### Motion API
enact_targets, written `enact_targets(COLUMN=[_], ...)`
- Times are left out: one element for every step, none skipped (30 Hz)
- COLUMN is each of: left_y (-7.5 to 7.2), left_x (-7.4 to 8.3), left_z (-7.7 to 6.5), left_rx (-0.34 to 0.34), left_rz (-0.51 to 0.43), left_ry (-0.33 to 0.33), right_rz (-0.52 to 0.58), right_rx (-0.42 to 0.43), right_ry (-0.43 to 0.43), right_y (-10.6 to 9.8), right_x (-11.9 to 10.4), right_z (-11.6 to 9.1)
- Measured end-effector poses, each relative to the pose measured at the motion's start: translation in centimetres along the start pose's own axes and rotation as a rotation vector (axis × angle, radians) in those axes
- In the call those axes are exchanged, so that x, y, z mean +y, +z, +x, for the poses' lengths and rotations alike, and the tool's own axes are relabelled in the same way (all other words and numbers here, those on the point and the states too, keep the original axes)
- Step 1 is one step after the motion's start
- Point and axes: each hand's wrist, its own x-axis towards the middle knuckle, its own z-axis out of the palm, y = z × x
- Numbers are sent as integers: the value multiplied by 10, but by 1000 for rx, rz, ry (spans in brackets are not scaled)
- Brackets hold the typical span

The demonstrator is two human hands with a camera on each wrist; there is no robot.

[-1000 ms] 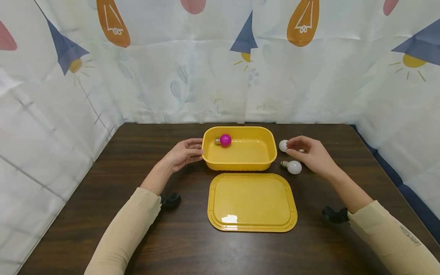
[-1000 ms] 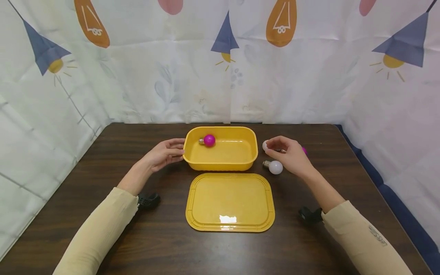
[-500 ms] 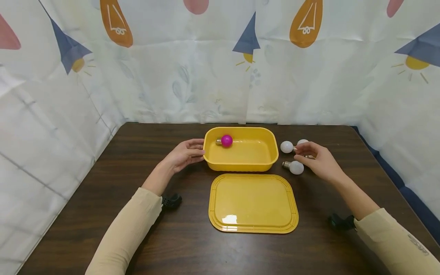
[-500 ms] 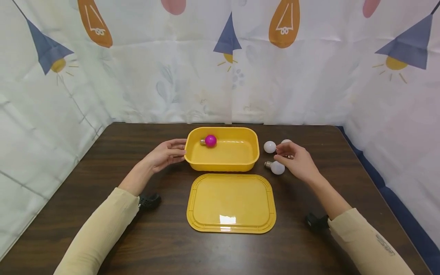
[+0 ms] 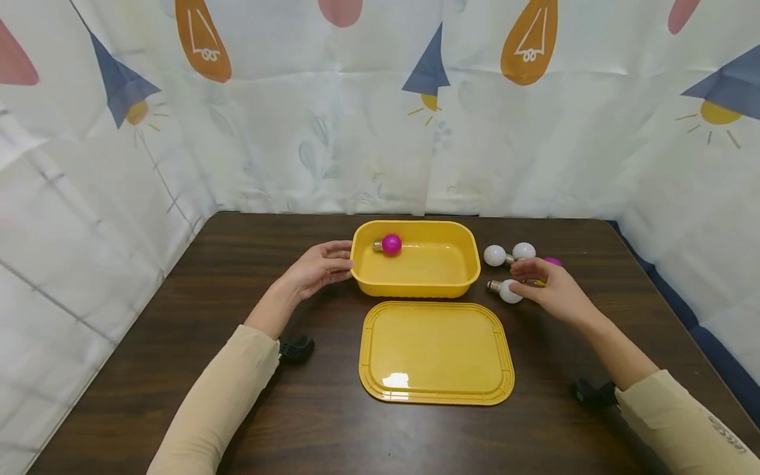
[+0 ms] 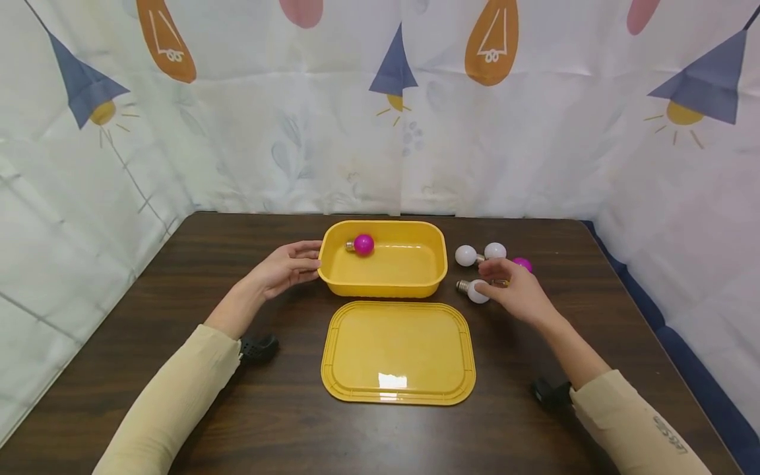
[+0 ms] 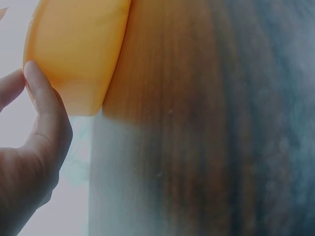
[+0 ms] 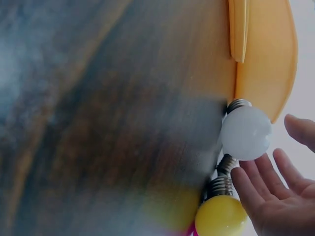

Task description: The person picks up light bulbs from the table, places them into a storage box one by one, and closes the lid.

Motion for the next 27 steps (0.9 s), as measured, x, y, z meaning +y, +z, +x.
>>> enact_targets(left_y=[0,0,-1,0,0,-1,-1,-1,-1,0,0,0,0,0,0,0,-1,-1,-1,-1,-1,-1,0,0,0,0,0], left_x=[0,0,0,1,1,1,1,1,1,2,2,2,2,2,2,2,1,1,1,1,1,1,1,1,1,1,1], left_z=[0,0,0,0,0,0,0,0,1,1,1,1,1,1,1,1,0,0,0,0,0,0,0,0,0,0,-1], left_rx=[-1,0,1,4,6,9,12,13,12,11,10,8,7,7,7,8,8,8,9,8,8,7,6,6,6,5,4], left_rz=[1,0,0,-1,-2,-3,-4,-7,-5,-4,-4,-3,-3,-2,-1,-3,-3,-1,-2,0,-1,0,2,2,1,0,1], left_ry=[2,4,6,6,6,4,1,0,-1,-2,-3,-3,-4,-4,-4,-5,-5,-4,-4,-3,-2,-1,-1,-1,-1,-2,-2], right_rz=[2,1,0,-3,-6,-9,-18,-28,-37,-42,-46,-51,-59,-63,-66,-71,-81,-91,-98,-101,-105,-108,-111,-111,-112,-113,-113], right_rx=[-5,-8,-11,-13,-15,-17,-21,-24,-28,-33,-40,-47,-52,-56,-58,-61,-62,-62,-61,-61,-62,-63,-64,-65,-66,-68,-68], right_ry=[0,-3,-6,-10,-14,-16,-19,-21,-21,-21,-19,-20,-25,-28,-36,-43,-48,-57,-60,-61,-62,-60,-58,-56,-55,-58,-58], right_y=[0,0,0,0,0,0,0,0,0,1,1,1,2,2,3,3,4,4,5,5,5,5,5,5,5,5,5], right_x=[0,0,0,1,0,0,0,0,0,0,1,2,2,3,4,5,5,5,5,4,4,4,3,3,3,2,2], right_z=[0,0,0,0,0,1,1,1,1,0,0,0,0,0,0,0,0,0,0,0,0,-1,-1,-1,-1,-1,-2])
